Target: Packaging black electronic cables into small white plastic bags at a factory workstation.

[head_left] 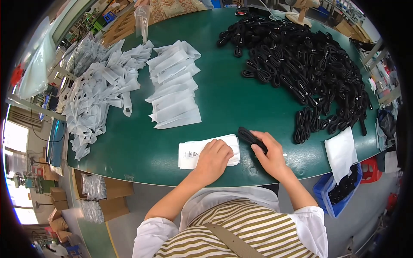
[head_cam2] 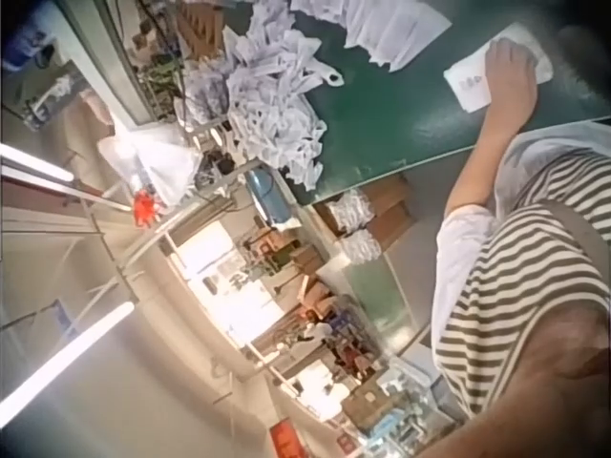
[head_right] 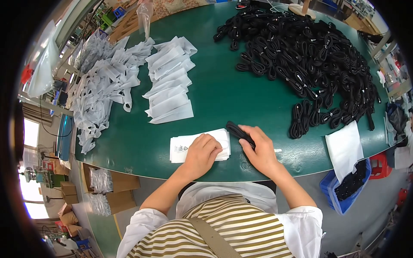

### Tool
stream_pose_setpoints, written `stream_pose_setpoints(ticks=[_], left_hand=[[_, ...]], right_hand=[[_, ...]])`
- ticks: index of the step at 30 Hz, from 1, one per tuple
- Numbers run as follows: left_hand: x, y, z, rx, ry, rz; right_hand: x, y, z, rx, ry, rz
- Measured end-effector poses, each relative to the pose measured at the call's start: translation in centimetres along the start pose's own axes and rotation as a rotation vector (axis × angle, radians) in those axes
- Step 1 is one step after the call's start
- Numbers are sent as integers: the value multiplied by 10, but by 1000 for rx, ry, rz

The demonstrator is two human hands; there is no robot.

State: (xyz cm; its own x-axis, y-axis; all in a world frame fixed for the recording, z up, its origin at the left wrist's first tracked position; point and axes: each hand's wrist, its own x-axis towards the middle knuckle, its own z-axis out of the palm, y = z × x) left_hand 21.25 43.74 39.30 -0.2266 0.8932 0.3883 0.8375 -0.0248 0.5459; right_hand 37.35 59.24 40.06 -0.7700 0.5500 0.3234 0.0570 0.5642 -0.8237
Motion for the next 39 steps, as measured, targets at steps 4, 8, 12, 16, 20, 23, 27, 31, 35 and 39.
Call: stream_pose_setpoints(ticks=[4,8,12,16,20,23,27,31,35,39], left_hand=[[-5,-2,-1,-218,-5,-177],[-9,-2,-3,-391,33,-302],[-9,1,-5,-464,52,-245],[-5,6,-11,-354,29,-25],[-2,13,-15,-265,35,92],[0,14,-18,-226,62,102],[1,14,-30,-205,125,24],[5,3,-45,-612,294,-217],[19,-14,-92,-1256,668,-377],[32,-65,-130,-855,818,-217]], right_hand=[[-13,-10,-10,-38,-47,-88],[-22,-16,-22,-154,-168,-155],[-17,-15,-24,-185,-288,-240],[-23,-4,-11,238,-322,196],[-14,3,-2,781,-402,964],[-20,3,15,406,-271,366],[-13,-31,25,241,-105,-46],[-5,-39,18,191,9,-129],[3,-14,-3,-76,192,-74],[7,13,-49,-851,422,-24]])
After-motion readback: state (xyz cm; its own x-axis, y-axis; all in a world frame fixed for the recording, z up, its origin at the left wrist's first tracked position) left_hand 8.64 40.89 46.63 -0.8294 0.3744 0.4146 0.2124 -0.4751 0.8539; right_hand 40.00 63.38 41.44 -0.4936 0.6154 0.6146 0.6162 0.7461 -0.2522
